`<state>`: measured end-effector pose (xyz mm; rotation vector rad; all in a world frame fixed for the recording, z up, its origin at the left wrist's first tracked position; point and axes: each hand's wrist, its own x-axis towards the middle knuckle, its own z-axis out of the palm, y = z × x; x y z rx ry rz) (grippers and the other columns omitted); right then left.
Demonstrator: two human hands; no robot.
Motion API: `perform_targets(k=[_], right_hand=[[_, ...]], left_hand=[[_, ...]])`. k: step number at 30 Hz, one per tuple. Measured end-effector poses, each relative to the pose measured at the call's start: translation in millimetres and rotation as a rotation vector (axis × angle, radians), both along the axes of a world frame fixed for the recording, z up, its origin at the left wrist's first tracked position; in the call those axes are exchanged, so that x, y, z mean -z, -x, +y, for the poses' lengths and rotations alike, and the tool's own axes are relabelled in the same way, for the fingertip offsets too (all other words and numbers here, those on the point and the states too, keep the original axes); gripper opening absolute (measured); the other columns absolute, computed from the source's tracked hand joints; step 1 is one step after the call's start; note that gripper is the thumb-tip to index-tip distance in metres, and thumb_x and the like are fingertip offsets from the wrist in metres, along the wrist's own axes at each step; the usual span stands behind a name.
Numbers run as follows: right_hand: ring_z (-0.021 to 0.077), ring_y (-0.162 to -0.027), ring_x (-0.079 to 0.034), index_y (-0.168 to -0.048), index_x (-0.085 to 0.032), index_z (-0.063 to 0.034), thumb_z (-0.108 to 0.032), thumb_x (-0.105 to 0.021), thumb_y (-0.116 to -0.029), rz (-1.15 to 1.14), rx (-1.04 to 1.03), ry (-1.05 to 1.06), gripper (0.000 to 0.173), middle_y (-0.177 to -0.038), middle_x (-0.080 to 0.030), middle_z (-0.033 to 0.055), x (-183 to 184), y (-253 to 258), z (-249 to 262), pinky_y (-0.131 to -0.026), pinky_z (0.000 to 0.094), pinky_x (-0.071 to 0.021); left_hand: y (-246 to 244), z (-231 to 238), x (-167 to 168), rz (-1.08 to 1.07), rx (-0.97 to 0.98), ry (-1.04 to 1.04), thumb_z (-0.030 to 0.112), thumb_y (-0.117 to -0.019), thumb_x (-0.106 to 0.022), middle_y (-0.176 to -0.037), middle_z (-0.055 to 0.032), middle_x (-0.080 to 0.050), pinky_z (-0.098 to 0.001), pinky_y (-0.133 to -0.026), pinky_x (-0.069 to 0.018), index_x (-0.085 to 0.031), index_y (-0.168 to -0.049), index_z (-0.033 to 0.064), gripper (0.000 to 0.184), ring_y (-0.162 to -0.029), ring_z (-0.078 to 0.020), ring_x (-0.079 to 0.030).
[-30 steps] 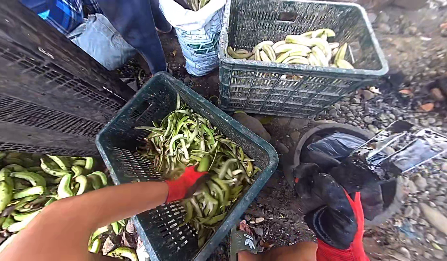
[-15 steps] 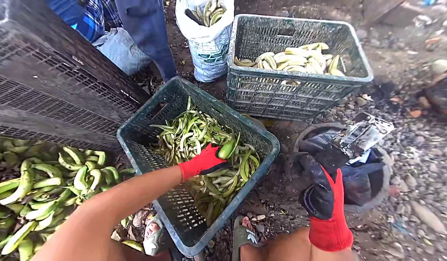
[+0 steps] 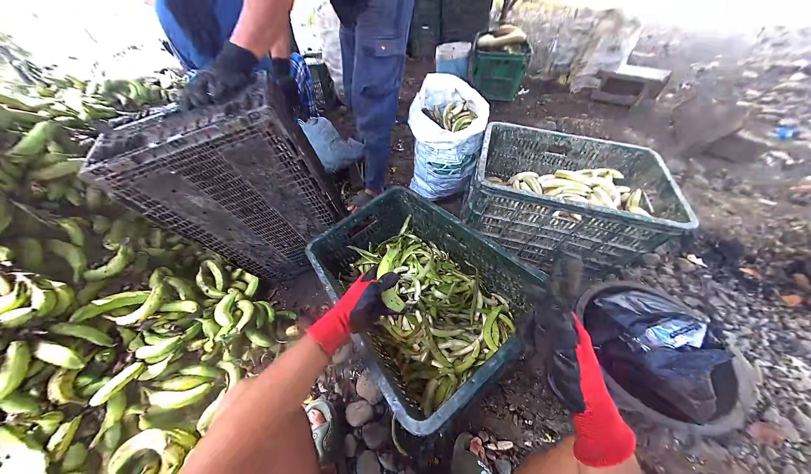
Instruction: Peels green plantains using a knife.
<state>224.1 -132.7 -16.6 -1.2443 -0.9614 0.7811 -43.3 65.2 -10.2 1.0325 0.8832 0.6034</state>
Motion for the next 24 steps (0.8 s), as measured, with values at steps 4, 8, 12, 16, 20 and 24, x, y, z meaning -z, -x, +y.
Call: perform_targets(k=[4,8,12,16,20,24], right_hand=[[0.0043,-0.079,-0.064,-0.145,-0.043,0.0056,-0.036,-0.046,-0.1036,-0.348,-0.073,0.109,0.059,-0.099,-0.067,0.0033,-2.8,45.1,6.4,-0.072,0.0245,-0.0566],[0.021,-0.119,-0.066,-0.143,-0.054,0.0043,-0.042,-0.049,-0.104,-0.655,-0.177,0.114,0.061,-0.129,-0.068,0.0193,-5.5,86.7,11.7,-0.106,0.0381,-0.0503],[0.0383,-0.127,-0.061,-0.149,-0.051,-0.0019,-0.042,-0.052,-0.1031,-0.81,-0.192,0.289,0.061,-0.136,-0.063,0.0246,-7.6,115.4,19.8,-0.109,0.0544,-0.0456],[0.0365,-0.126,-0.061,-0.149,-0.049,-0.0006,-0.036,-0.047,-0.1062,-0.799,-0.178,0.394,0.056,-0.135,-0.063,0.0243,-11.6,130.7,26.0,-0.109,0.051,-0.0459],[0.0352,-0.124,-0.063,-0.148,-0.051,-0.0012,-0.035,-0.042,-0.1092,-0.75,-0.149,0.457,0.052,-0.132,-0.065,0.0233,-14.8,146.2,33.1,-0.109,0.0503,-0.0463],[0.0321,-0.124,-0.063,-0.148,-0.051,-0.0057,-0.039,-0.039,-0.1097,-0.717,-0.183,0.505,0.052,-0.131,-0.066,0.02,-16.2,159.2,40.8,-0.108,0.0491,-0.0468]], left_hand=[[8.7,-0.4,13.2,-0.129,-0.109,0.016,0.02,-0.108,-0.041,-0.099,-0.0129,-0.068,-0.0374,-0.067,-0.0606,-0.046,-0.137,0.0075,0.032,-0.08,-0.0221,-0.07],[-1.2,-17.1,-2.7,-0.317,-0.209,-0.092,0.019,-0.109,-0.033,-0.094,-0.0099,-0.069,-0.0346,-0.071,-0.059,-0.055,-0.123,0.0044,0.03,-0.08,-0.0178,-0.069],[7.5,-22.3,-3.0,-0.072,-0.19,-0.404,0.033,-0.1106,-0.038,-0.111,-0.0079,-0.066,-0.0308,-0.083,-0.0558,-0.054,-0.139,0.0059,0.042,-0.093,-0.0107,-0.065],[11.6,-30.5,-12.6,0.02,-0.322,-0.48,0.021,-0.1087,-0.042,-0.107,-0.0092,-0.065,-0.0303,-0.082,-0.0542,-0.054,-0.137,0.0028,0.036,-0.089,-0.0101,-0.063],[11.2,-38.2,-13.1,0.044,-0.502,-0.609,0.019,-0.1065,-0.044,-0.136,-0.0121,-0.06,-0.0293,-0.098,-0.0509,-0.039,-0.154,0.0062,0.05,-0.112,-0.01,-0.062],[13.0,-33.7,-6.6,0.098,-0.603,-0.677,0.028,-0.1048,-0.054,-0.157,-0.0092,-0.045,-0.0366,-0.117,-0.037,-0.031,-0.16,0.0129,0.062,-0.141,-0.0158,-0.045]])
